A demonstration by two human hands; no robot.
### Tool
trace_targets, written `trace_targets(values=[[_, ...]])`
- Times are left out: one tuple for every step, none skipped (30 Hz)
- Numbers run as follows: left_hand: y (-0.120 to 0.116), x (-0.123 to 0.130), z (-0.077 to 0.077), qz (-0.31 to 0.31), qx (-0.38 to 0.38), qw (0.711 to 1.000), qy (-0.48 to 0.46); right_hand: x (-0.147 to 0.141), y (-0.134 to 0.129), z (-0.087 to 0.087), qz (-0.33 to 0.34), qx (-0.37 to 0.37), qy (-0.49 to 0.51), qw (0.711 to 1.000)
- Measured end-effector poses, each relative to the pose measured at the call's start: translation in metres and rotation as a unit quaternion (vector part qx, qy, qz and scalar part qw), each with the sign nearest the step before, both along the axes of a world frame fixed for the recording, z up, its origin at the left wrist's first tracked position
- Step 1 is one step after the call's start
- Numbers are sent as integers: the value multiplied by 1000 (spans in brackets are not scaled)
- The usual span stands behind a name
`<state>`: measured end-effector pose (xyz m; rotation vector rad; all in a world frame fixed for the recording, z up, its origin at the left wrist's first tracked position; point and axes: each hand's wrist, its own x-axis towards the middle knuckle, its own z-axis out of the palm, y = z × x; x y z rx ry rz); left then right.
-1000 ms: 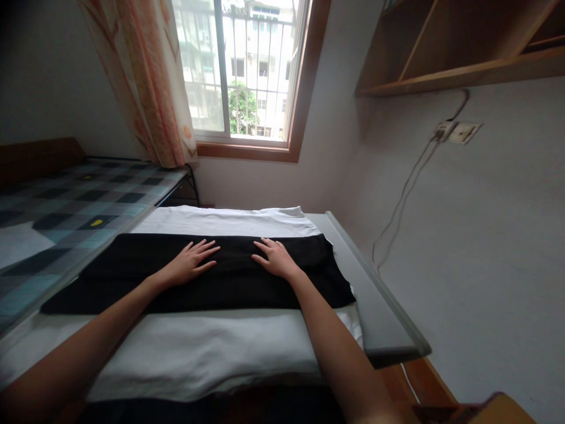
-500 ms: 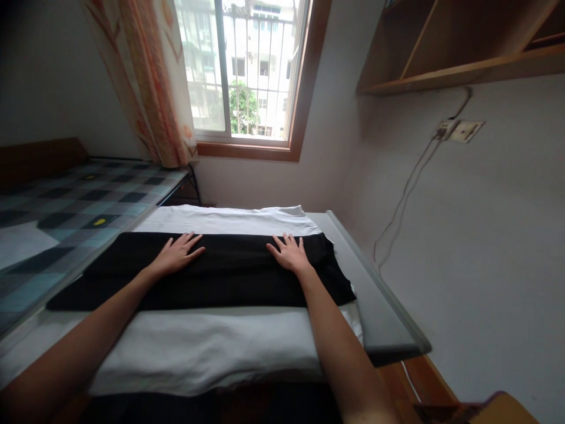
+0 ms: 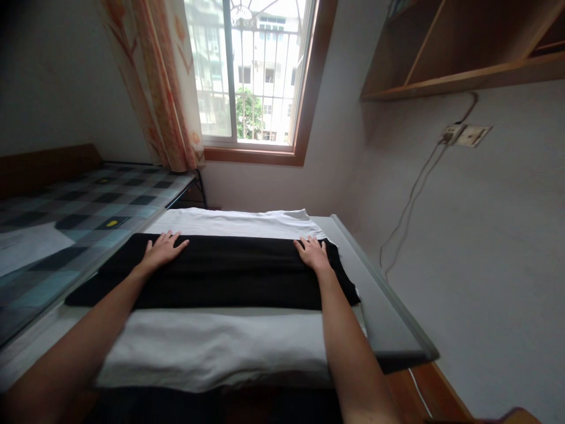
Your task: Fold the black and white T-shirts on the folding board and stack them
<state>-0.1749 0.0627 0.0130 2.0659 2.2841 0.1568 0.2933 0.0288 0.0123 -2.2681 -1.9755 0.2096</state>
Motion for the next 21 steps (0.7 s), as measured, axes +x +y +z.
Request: trace_targets(values=[[1,-3,-1,2,-3,1000,0,0,0,0,-1,-1,-4,1000],[1,-7,-2,4,-5,1000,0,-1,0,0,-2,-2,-7,1000],[1,-13,-2,9,-4,1000,0,-1,-1,0,-2,-2,-9,1000],[2,-19,-3,15,0,1000,1,-1,-1,1,-2,-2,-11,1000],[1,-25,-3,22,4,1000,4,-2,-1,1,-1,-1,-12,1000],[1,-33,-3,24,8,1000,7,-2,-2,1,-2,0,-14,1000],[-1,-40,-3,24,15,1000,14,-3,-2,1,-3,2,-16,1000],[-2,-48,-2,23,22,999,23,-4,-3,1,-4,5,-18,1000],[-4,-56,0,24,28,999,33,-5,-3,1,-5,7,-20,1000],[-5,-63,2,27,31,998,43,-6,-3,2,-6,10,-21,1000],[-6,-71,4,31,32,998,52,-7,-3,1,-7,13,-21,1000],[-7,-78,7,31,30,997,60,-8,-4,1,-8,15,-21,1000],[-6,-85,9,25,22,997,66,-8,-4,1,-8,18,-20,1000],[-5,-91,12,12,12,997,71,-9,-4,1,-8,20,-20,1000],[-2,-97,14,-5,4,997,76,-9,-4,1,-9,22,-20,1000],[1,-102,16,-24,-2,997,79,-9,-4,1,-9,24,-18,999],[4,-106,17,-42,-5,996,80,-9,-4,0,-9,27,-17,999],[8,-109,18,-57,-7,995,79,-9,-4,0,-9,30,-16,999],[12,-112,20,-68,-12,995,77,-9,-4,0,-8,33,-15,999],[16,-114,21,-77,-18,994,75,-9,-4,0,-8,36,-15,999],[19,-114,23,-82,-24,994,72,-9,-4,0,-8,39,-15,999]])
